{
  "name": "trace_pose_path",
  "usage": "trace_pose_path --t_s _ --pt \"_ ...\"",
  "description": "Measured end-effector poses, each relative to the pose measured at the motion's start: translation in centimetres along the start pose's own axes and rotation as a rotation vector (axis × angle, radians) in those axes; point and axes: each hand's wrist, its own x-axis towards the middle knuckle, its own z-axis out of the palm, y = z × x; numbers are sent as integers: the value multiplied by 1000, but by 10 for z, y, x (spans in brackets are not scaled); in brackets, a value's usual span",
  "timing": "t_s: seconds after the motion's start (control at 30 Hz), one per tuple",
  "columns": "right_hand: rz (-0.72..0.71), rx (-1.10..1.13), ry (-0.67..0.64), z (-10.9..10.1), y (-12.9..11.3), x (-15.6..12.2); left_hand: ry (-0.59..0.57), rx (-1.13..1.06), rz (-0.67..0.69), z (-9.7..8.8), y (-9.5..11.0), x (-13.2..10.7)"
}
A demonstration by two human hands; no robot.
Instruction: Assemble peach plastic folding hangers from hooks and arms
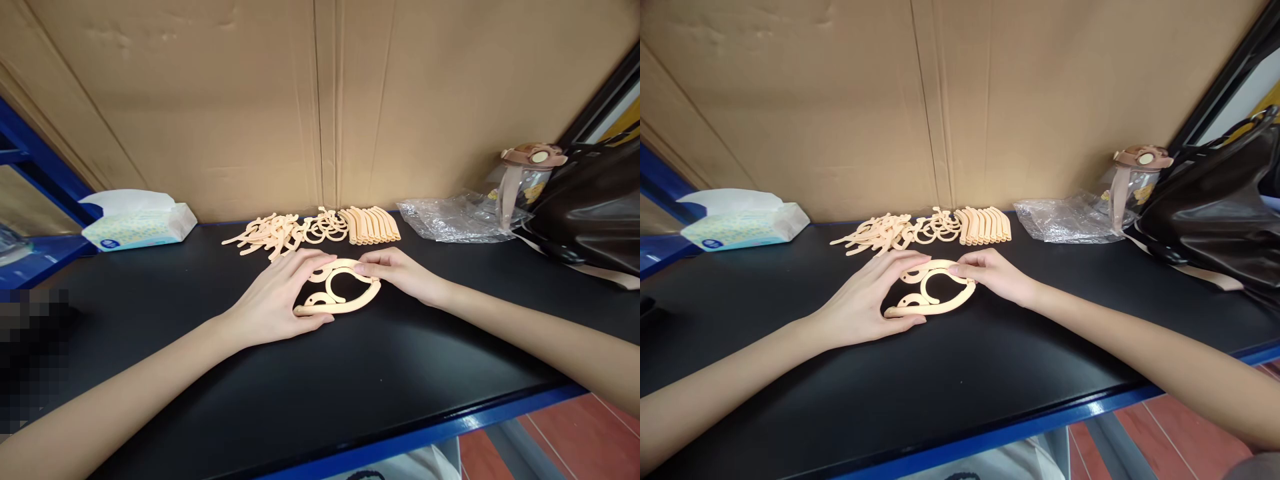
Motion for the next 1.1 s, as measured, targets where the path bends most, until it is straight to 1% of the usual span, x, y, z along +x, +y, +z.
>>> trace_pose_path --t_s 0.27,0.57,0.7,0.8,0.87,0.97,1.1 --pt "-16 11 -28 -1 2 -1 53 102 35 0 6 -1" --pt "-17 31 -63 -2 0 -1 63 157 32 -1 10 -1" --pt "-70 10 -22 -1 -1 -2 54 155 20 -2 11 1" --pt "-115 68 -4 -1 1 0 53 162 -4 -8 10 4" --pt "-103 116 -11 -2 3 1 25 165 -54 -16 8 5" --pt "-75 139 -16 -4 5 2 -68 152 -158 -29 -1 4" --pt "-93 109 -34 -6 7 2 -177 105 -203 -45 -23 -4"
